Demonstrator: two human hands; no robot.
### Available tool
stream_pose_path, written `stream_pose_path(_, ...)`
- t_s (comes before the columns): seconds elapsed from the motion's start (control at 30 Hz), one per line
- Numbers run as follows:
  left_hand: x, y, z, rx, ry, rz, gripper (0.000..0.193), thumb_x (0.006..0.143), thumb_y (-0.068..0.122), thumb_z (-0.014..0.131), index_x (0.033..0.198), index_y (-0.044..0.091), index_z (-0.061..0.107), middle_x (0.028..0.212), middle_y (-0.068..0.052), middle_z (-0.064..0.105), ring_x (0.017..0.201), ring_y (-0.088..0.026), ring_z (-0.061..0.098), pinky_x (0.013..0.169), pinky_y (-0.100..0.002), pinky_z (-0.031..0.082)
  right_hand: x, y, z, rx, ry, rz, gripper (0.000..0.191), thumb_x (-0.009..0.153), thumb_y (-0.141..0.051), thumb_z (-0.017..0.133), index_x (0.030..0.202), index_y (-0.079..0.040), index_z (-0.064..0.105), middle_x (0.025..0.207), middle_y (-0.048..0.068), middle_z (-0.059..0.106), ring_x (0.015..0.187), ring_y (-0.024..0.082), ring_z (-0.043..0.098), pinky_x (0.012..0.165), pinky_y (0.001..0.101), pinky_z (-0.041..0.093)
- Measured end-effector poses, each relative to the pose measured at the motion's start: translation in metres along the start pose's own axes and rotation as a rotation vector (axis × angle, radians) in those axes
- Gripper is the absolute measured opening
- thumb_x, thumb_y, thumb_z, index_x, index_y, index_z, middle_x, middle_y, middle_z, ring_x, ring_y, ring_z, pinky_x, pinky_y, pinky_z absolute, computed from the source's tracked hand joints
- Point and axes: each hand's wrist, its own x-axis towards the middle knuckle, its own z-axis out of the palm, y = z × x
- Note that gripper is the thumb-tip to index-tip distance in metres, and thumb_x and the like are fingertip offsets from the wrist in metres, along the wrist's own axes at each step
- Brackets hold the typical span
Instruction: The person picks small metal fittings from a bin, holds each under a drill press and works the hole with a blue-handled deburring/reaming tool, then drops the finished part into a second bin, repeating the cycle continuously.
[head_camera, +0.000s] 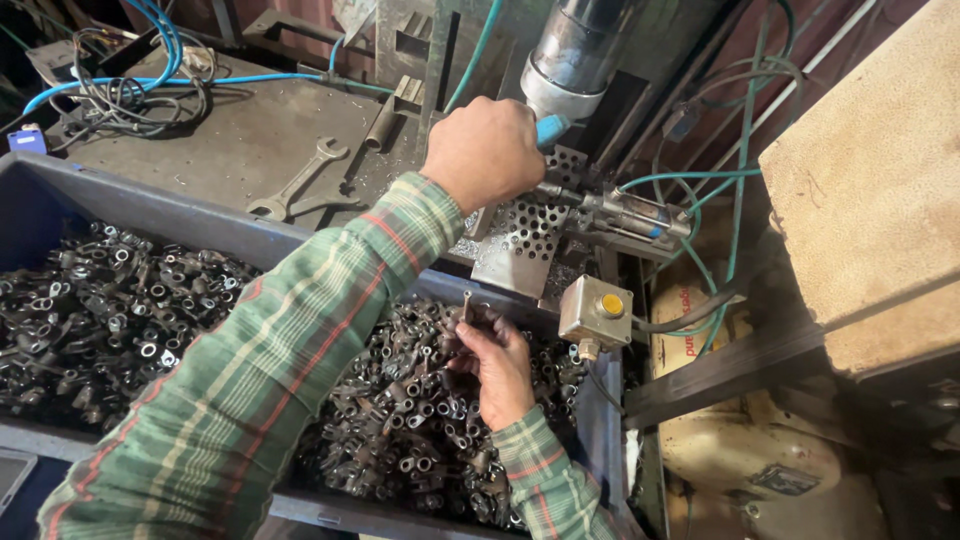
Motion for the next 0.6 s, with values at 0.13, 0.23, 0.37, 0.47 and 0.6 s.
stream_pose_path(0.13, -0.0011, 0.0016, -0.0028, 0.0, -0.021, -0.017, 0.025, 0.082, 0.023, 0.062, 0.098, 0.008, 0.076, 0.098, -0.022, 0.074, 0.092, -0.042, 0.073, 0.083, -0.051, 0.058, 0.0003, 0.0008, 0.0002, -0.014, 0.008, -0.001, 0.021, 0.089, -0.007, 0.071, 0.11, -0.005, 0.069, 0.097, 0.009, 0.076, 0.079, 0.018, 0.074, 0.061, 0.0309, 0.059)
stream_pose_path(0.23, -0.0016, 0.0028, -0.005, 0.004, -0.022, -0.016, 0.026, 0.083, 0.022, 0.063, 0.099, 0.008, 0.076, 0.098, -0.023, 0.074, 0.093, -0.042, 0.072, 0.083, -0.051, 0.058, 0.0014, 0.0012, 0.0, -0.012, 0.026, -0.003, 0.022, 0.088, -0.006, 0.072, 0.11, -0.004, 0.068, 0.098, 0.01, 0.076, 0.08, 0.019, 0.074, 0.06, 0.0316, 0.06)
stream_pose_path(0.37, -0.0017, 0.004, -0.007, -0.006, -0.063, -0.034, 0.025, 0.082, 0.021, 0.063, 0.1, 0.009, 0.076, 0.098, -0.022, 0.074, 0.093, -0.041, 0.073, 0.085, -0.05, 0.058, 0.0027, 0.0011, -0.0001, -0.011, 0.057, 0.0, 0.025, 0.087, -0.005, 0.072, 0.111, -0.004, 0.067, 0.1, 0.011, 0.077, 0.08, 0.02, 0.075, 0.059, 0.0323, 0.06)
stream_pose_path(0.47, -0.0019, 0.0039, -0.0073, -0.004, -0.057, -0.028, 0.025, 0.082, 0.021, 0.063, 0.1, 0.008, 0.076, 0.098, -0.022, 0.074, 0.093, -0.041, 0.073, 0.085, -0.05, 0.058, 0.0029, 0.0012, -0.0003, -0.005, 0.056, -0.004, 0.025, 0.087, -0.005, 0.072, 0.111, -0.004, 0.067, 0.1, 0.011, 0.077, 0.08, 0.021, 0.075, 0.059, 0.0325, 0.061)
stream_pose_path(0.6, -0.0017, 0.0028, -0.0066, -0.004, -0.051, -0.016, 0.025, 0.083, 0.021, 0.062, 0.099, 0.008, 0.076, 0.097, -0.022, 0.074, 0.092, -0.041, 0.073, 0.084, -0.05, 0.058, 0.0034, 0.0019, -0.0008, 0.008, 0.056, -0.01, 0.026, 0.086, -0.004, 0.073, 0.111, -0.004, 0.066, 0.1, 0.011, 0.077, 0.079, 0.021, 0.075, 0.059, 0.0325, 0.06)
